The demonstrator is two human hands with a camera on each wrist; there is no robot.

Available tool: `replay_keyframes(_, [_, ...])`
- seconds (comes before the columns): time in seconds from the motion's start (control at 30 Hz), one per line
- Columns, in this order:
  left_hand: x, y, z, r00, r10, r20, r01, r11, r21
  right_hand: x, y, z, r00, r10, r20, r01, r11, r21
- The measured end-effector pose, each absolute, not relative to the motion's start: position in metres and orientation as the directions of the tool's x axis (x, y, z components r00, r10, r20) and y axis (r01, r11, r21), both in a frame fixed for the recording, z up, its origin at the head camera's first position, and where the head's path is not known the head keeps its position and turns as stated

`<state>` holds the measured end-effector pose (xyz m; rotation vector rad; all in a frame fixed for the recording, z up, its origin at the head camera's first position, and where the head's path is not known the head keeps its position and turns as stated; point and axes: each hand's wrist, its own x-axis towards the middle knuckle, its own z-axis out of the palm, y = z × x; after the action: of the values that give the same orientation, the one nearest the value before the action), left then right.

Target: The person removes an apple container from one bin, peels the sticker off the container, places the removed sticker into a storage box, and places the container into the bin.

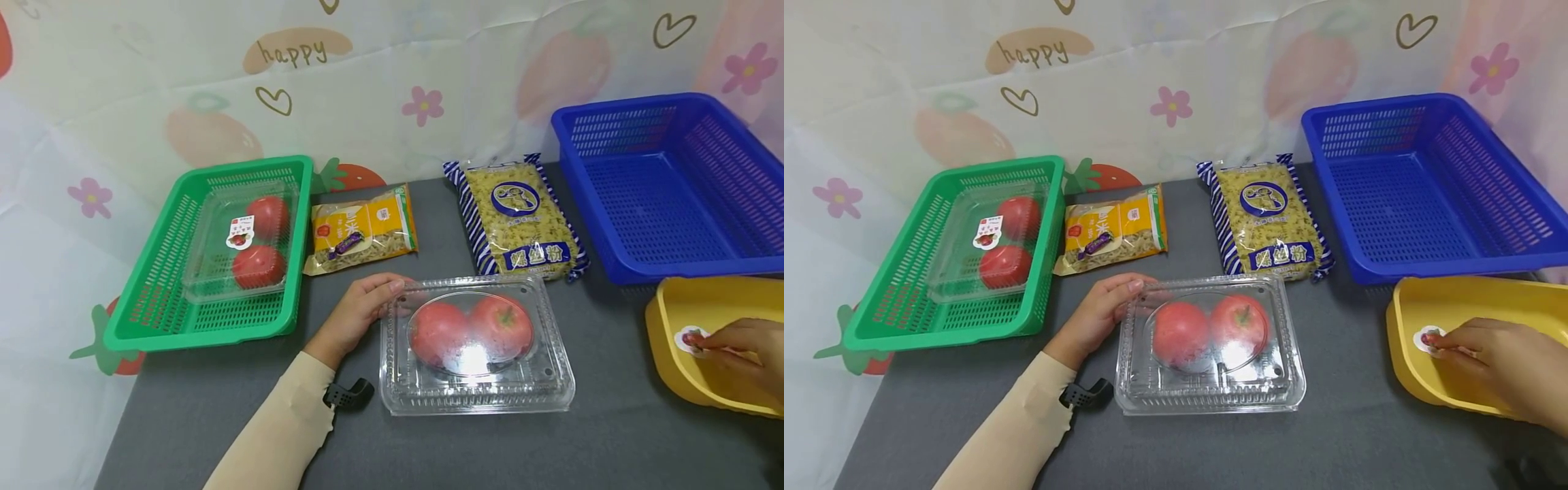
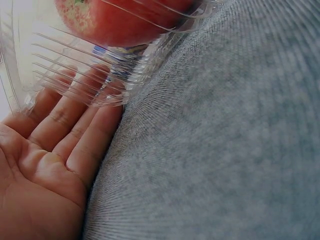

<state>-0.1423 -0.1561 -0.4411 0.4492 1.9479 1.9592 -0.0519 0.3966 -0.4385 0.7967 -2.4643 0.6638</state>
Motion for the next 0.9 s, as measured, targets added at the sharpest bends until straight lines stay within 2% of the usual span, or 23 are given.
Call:
replay_keyframes(0.1, [-0.142, -0.156, -0.441, -0.894, 0.447, -0.016, -0.019, -0.002, 1.0, -0.049, 0.394, -0.439, -0.741, -0.408, 0.533, -0.636, 0.681, -0.363])
replay_keyframes(0.2, [-0.142, -0.157, -0.441, -0.895, 0.446, -0.012, -0.015, -0.003, 1.0, -0.05, 0.394, -0.434, -0.748, -0.409, 0.523, -0.622, 0.707, -0.336])
replay_keyframes(0.33, [-0.141, -0.157, -0.441, -0.894, 0.448, -0.01, -0.014, -0.004, 1.0, -0.051, 0.386, -0.416, -0.796, -0.372, 0.477, -0.543, 0.787, -0.292])
replay_keyframes(0.5, [-0.141, -0.158, -0.442, -0.892, 0.453, -0.016, -0.02, -0.003, 1.0, -0.053, 0.356, -0.385, -0.827, -0.271, 0.493, -0.483, 0.79, -0.377])
replay_keyframes(0.6, [-0.141, -0.158, -0.442, -0.893, 0.449, -0.024, -0.021, 0.011, 1.0, -0.055, 0.334, -0.369, -0.824, -0.237, 0.514, -0.498, 0.736, -0.459])
replay_keyframes(0.7, [-0.14, -0.158, -0.442, -0.896, 0.443, -0.03, -0.021, 0.026, 0.999, -0.058, 0.311, -0.361, -0.879, -0.216, 0.426, -0.453, 0.662, -0.598])
replay_keyframes(0.8, [-0.141, -0.158, -0.442, -0.895, 0.446, -0.021, -0.016, 0.014, 1.0, -0.061, 0.29, -0.359, -0.914, -0.253, 0.317, -0.405, 0.543, -0.736])
replay_keyframes(0.9, [-0.142, -0.157, -0.442, -0.889, 0.457, 0.002, -0.004, -0.013, 1.0, -0.07, 0.269, -0.362, -0.888, -0.36, 0.286, -0.414, 0.355, -0.838])
